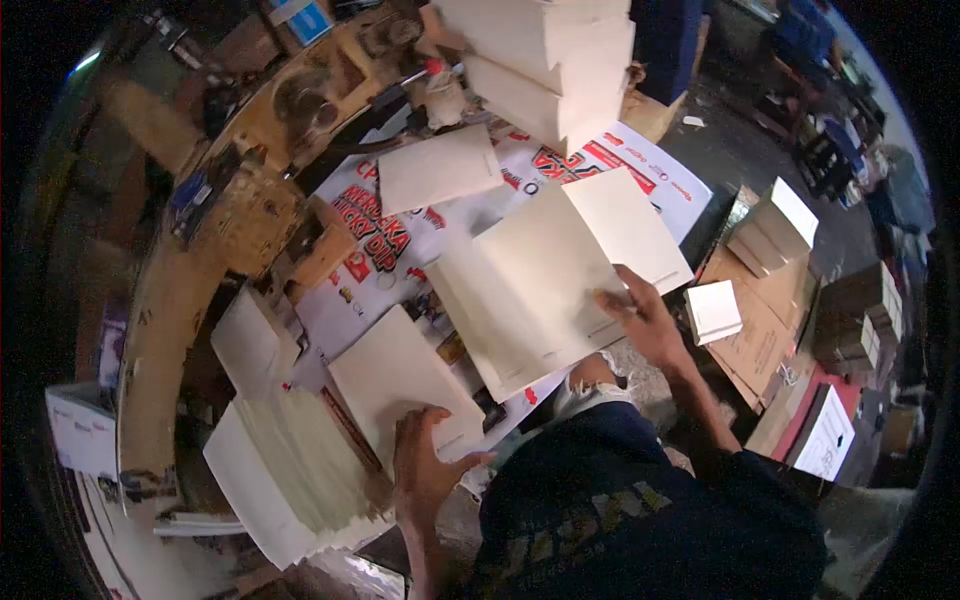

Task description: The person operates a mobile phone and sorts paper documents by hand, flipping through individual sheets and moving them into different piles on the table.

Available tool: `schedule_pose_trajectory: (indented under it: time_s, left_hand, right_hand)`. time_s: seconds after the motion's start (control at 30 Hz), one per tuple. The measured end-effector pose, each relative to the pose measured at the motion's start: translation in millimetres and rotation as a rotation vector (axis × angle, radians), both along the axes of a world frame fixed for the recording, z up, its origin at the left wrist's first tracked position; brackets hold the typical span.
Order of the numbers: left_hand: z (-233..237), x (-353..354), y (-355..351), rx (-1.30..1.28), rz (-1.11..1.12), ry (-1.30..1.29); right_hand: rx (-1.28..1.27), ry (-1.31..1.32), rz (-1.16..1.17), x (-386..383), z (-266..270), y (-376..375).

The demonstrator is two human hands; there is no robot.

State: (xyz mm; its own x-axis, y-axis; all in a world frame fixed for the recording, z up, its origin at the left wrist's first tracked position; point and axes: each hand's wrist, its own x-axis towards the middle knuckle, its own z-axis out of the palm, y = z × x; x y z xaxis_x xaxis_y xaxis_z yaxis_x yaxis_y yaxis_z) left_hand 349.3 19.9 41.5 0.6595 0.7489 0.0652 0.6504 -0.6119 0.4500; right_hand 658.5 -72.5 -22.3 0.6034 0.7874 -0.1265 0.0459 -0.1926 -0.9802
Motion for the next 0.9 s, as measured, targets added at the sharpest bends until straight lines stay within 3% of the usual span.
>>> schedule_pose_trajectory:
  time_s: [0.07,0.13,0.2,0.23,0.27,0.33,0.37,0.4,0.43,0.47,0.5,0.53,0.6,0.63,0.73,0.77,0.83,0.87,0.9]
  left_hand:
    - [-26.5,-19.4,1.8,-0.033,0.031,0.032]
    - [-41.2,-32.9,6.2,-0.215,0.047,-0.151]
    - [-37.3,-47.7,7.1,-0.294,0.117,-0.125]
    - [-35.4,-53.1,6.6,-0.376,0.168,-0.095]
    - [-36.5,-58.3,3.9,-0.371,0.192,-0.105]
    - [-38.9,-69.8,-1.4,-0.429,0.429,-0.372]
    - [-23.3,-69.9,-6.2,-0.515,0.639,-0.350]
    - [-39.9,-83.8,-9.9,-0.511,0.649,-0.353]
    - [-71.0,-106.6,-16.6,-0.366,0.713,-0.645]
    - [-76.0,-106.9,-17.2,-0.437,0.739,-1.092]
    - [-80.9,-107.3,-17.8,-0.463,0.709,-1.546]
    - [-88.4,-113.9,-18.4,-0.455,0.716,-1.543]
    - [-105.1,-126.0,-16.3,-0.468,0.774,-1.595]
    - [-107.6,-129.1,-13.8,-0.472,0.793,-1.611]
    - [-95.6,-115.8,15.4,-0.484,0.828,-0.242]
    - [-113.3,-118.2,11.5,-0.079,0.573,-0.209]
    - [-123.2,-127.7,26.2,0.072,0.503,0.098]
    - [-99.9,-122.0,20.3,0.007,0.557,0.049]
    - [-76.5,-115.6,14.7,-0.055,0.612,-0.002]
  right_hand:
    - [-0.011,-0.028,0.033,-2.0,-29.2,8.0]
    - [-0.016,-0.058,0.054,-4.7,-36.8,17.5]
    - [-0.132,0.384,-0.111,-6.9,-15.7,20.7]
    - [-0.172,0.614,0.004,-12.0,28.8,21.7]
    - [-0.175,0.606,0.029,-16.1,20.8,25.3]
    - [-0.158,0.079,-0.016,-23.2,-15.2,23.4]
    - [-0.164,0.053,0.106,-20.0,-20.1,23.9]
    - [-0.162,0.053,0.117,-22.5,-21.1,24.3]
    - [-0.089,0.274,0.152,-28.4,-11.6,24.9]
    - [-0.017,0.494,0.187,-33.0,-6.8,25.0]
    - [0.049,-0.147,0.465,-31.2,-34.2,21.0]
    - [0.180,-0.823,0.498,-29.2,-61.4,17.1]
    - [0.082,0.651,0.391,-86.3,-4.5,27.3]
    - [0.048,0.601,0.436,-110.9,5.8,34.0]
    - [0.133,0.459,0.706,-153.9,-26.9,48.4]
    - [0.144,0.434,0.795,-168.2,-48.8,56.2]
    - [0.182,0.590,0.810,-200.4,-89.5,64.7]
    - [0.322,0.714,0.774,-207.7,-105.0,64.0]
    - [0.351,0.512,0.829,-200.9,-82.5,67.9]
